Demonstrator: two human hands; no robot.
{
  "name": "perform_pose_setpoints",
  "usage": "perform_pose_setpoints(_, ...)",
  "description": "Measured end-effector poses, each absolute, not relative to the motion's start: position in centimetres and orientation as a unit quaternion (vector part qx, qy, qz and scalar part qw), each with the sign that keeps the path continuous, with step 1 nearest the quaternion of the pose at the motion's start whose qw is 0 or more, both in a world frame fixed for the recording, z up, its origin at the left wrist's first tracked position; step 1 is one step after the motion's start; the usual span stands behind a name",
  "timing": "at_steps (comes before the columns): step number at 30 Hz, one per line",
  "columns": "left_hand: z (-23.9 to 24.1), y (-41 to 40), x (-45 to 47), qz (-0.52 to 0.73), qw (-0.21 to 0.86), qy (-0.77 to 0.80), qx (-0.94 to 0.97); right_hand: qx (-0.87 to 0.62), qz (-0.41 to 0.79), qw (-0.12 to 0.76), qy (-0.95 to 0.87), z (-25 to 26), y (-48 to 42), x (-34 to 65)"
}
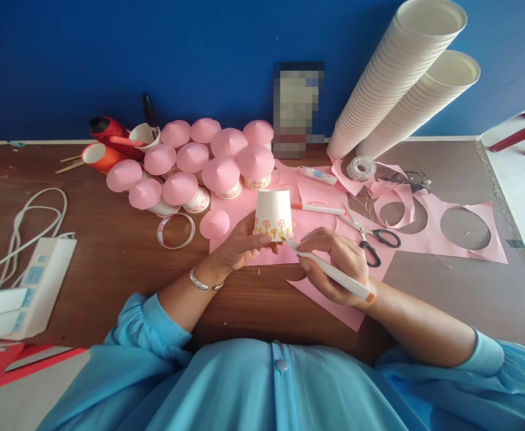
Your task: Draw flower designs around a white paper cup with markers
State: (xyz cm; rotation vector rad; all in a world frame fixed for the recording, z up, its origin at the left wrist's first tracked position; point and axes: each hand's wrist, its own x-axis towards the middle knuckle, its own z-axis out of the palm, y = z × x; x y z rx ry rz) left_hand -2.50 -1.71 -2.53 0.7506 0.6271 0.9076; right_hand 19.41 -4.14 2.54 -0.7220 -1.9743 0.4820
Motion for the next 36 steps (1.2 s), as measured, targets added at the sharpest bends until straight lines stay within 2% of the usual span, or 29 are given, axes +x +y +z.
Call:
perform_pose_setpoints(11,-2.2,-1.5,-2.8,0.416,0.804,0.308,0.291,-0.289,0.222,0.503,-0.784,1.9,-4.2,20.1)
perform_pose_setpoints(18,-1.7,-1.5,-2.4,0.419,0.807,0.286,0.303,-0.329,0.160,0.524,-0.770,0.5,-3.6,20.2)
perform_pose_setpoints(24,-1.8,-1.6,-2.6,0.401,0.817,0.269,0.314,-0.357,0.186,0.485,-0.776,0.1,-3.2,20.0)
perform_pose_setpoints(36,-2.0,-1.9,-2.5,0.378,0.813,0.250,0.365,-0.350,0.155,0.490,-0.783,-0.3,-3.4,19.9)
